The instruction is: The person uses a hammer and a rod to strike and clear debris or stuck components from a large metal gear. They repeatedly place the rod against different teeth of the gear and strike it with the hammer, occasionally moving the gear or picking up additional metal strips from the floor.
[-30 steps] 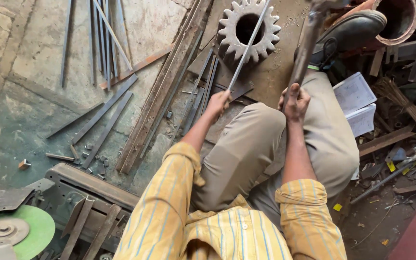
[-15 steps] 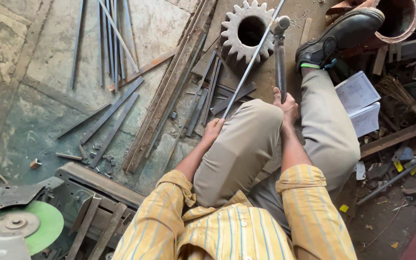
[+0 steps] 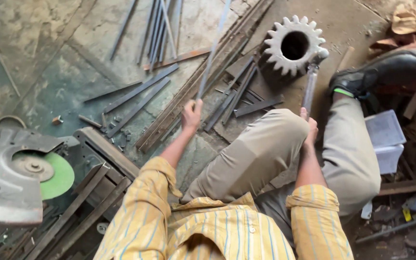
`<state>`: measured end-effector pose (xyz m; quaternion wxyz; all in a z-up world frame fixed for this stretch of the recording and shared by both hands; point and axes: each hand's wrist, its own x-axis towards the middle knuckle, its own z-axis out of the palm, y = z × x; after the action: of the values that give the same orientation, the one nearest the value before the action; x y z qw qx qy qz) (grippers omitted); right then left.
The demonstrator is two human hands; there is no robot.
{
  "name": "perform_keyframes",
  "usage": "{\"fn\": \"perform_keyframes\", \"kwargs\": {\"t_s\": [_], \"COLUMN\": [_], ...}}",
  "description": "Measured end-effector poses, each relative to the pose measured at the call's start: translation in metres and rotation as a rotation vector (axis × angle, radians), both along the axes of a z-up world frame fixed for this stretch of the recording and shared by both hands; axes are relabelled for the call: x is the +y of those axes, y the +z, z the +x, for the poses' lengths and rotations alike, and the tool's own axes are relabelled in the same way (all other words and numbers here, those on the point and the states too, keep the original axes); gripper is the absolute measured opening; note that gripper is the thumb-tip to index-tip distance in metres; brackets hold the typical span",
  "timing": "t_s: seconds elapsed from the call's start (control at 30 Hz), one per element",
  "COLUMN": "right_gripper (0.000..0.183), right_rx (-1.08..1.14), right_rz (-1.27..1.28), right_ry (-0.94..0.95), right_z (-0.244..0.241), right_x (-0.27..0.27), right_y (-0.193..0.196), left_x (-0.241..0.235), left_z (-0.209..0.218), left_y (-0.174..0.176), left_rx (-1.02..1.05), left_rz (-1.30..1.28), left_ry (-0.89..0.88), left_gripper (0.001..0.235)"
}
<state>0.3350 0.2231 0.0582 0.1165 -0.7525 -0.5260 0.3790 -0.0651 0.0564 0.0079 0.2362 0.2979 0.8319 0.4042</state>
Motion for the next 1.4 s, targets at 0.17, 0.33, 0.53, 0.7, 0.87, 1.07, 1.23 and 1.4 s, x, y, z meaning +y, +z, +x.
{"fn": "perform_keyframes", "kwargs": {"t_s": [0.17, 0.33, 0.53, 0.7, 0.87, 1.07, 1.23, 1.4], "right_gripper": [0.068, 0.065, 0.067, 0.069, 0.069, 0.072, 0.072, 0.071], "right_rx": [0.004, 0.039, 0.068, 0.039, 0.037, 0.017, 0.019, 0.02], "right_rz": [-0.033, -0.041, -0.06, -0.039, -0.053, -0.058, -0.062, -0.06], "right_ry": [-0.012, -0.029, -0.018, 0.013, -0.011, -0.009, -0.016, -0.044], "right_z": [-0.007, -0.012, -0.011, -0.003, -0.004, -0.012, -0.018, -0.018], "right_x": [0.0, -0.001, -0.001, 0.003, 0.004, 0.001, 0.0, 0.0], "right_y": [0.009, 0.017, 0.018, 0.004, -0.001, 0.014, 0.026, 0.019], "left_x": [0.071, 0.104, 0.049, -0.015, -0.032, -0.033, -0.044, -0.05], "left_z": [-0.12, -0.122, -0.004, 0.05, 0.036, 0.011, 0.011, 0.039], "left_y": [0.045, 0.064, -0.014, -0.081, -0.1, -0.1, -0.087, -0.045], "left_rx": [0.527, 0.498, 0.154, 0.263, 0.366, 0.379, 0.019, -0.042], "left_rz": [-0.074, -0.143, -0.325, -0.475, -0.554, -0.561, -0.542, -0.226], "left_ry": [0.106, -0.032, -0.277, -0.246, -0.234, -0.467, -0.225, -0.155], "left_gripper": [0.081, 0.071, 0.05, 0.051, 0.034, 0.023, 0.031, 0.036]}}
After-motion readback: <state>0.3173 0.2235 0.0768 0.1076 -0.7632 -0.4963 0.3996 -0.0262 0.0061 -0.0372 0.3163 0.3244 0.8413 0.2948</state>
